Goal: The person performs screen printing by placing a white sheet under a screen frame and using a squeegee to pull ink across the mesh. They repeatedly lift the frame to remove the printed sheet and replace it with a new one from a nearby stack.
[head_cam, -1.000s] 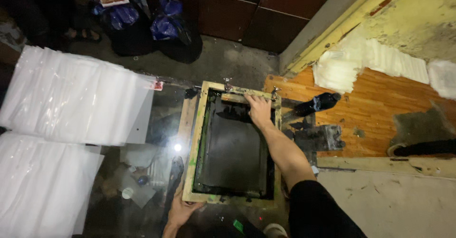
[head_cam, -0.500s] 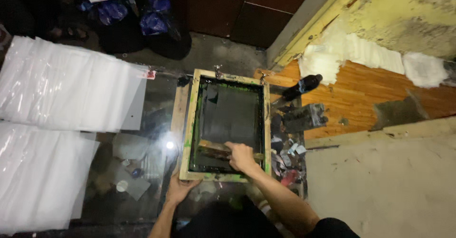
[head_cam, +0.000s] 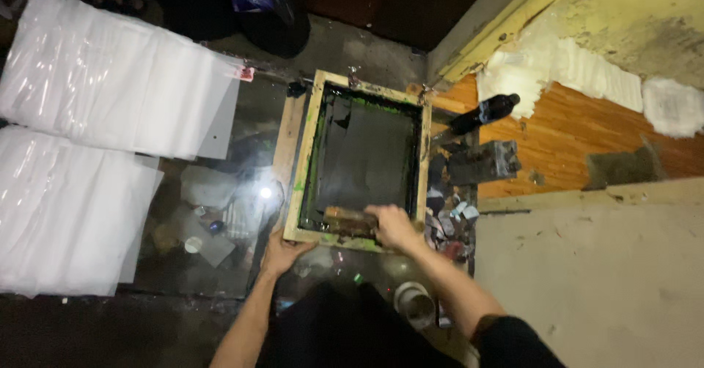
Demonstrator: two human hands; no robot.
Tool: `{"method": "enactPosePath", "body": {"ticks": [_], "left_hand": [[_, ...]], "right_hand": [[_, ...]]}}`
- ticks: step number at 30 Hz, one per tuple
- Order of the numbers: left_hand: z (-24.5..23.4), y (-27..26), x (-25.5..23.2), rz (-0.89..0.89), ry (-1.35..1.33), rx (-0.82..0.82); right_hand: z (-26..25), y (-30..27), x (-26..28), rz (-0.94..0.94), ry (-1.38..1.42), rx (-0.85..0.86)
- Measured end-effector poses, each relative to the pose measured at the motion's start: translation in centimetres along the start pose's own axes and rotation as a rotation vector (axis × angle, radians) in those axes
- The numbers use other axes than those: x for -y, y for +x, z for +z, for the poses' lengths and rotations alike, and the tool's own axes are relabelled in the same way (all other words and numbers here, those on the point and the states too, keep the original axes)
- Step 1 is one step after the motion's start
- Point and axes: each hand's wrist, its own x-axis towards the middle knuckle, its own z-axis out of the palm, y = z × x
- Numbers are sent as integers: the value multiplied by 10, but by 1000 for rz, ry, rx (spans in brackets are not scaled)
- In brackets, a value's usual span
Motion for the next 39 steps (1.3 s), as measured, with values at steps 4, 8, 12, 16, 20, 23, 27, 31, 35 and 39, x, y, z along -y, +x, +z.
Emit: {"method": "enactPosePath", "body": {"ticks": [4, 8, 12, 16, 20, 23, 27, 31, 35, 39], "left_hand": [[0, 21, 36, 145, -165, 53], [-6, 5, 19, 57, -368, 96], [-1, 15, 49, -37, -228, 36], [-1, 9, 24, 102, -457, 66], [5, 16, 29, 46, -434, 72], [-11, -5, -8, -6, -253, 30], [-17, -33, -40, -54, 388, -118], [-9, -30, -7, 68, 440, -205], [-17, -35, -19, -4, 409, -138], [-15, -21, -6, -27, 418, -100]], "right_hand": [[29, -12, 20, 83, -27, -61], [2, 66, 4, -79, -138, -448], [-116, 180, -13, 36, -131, -510], [-190, 227, -18, 35, -62, -329], [-176, 238, -25, 61, -91, -412], [-159, 210, -19, 27, -116, -454], [-95, 86, 22, 15, -146, -363], [-11, 2, 48, 65, -133, -245], [74, 5, 27, 8, -204, -416], [64, 54, 13, -22, -390, -773]]}}
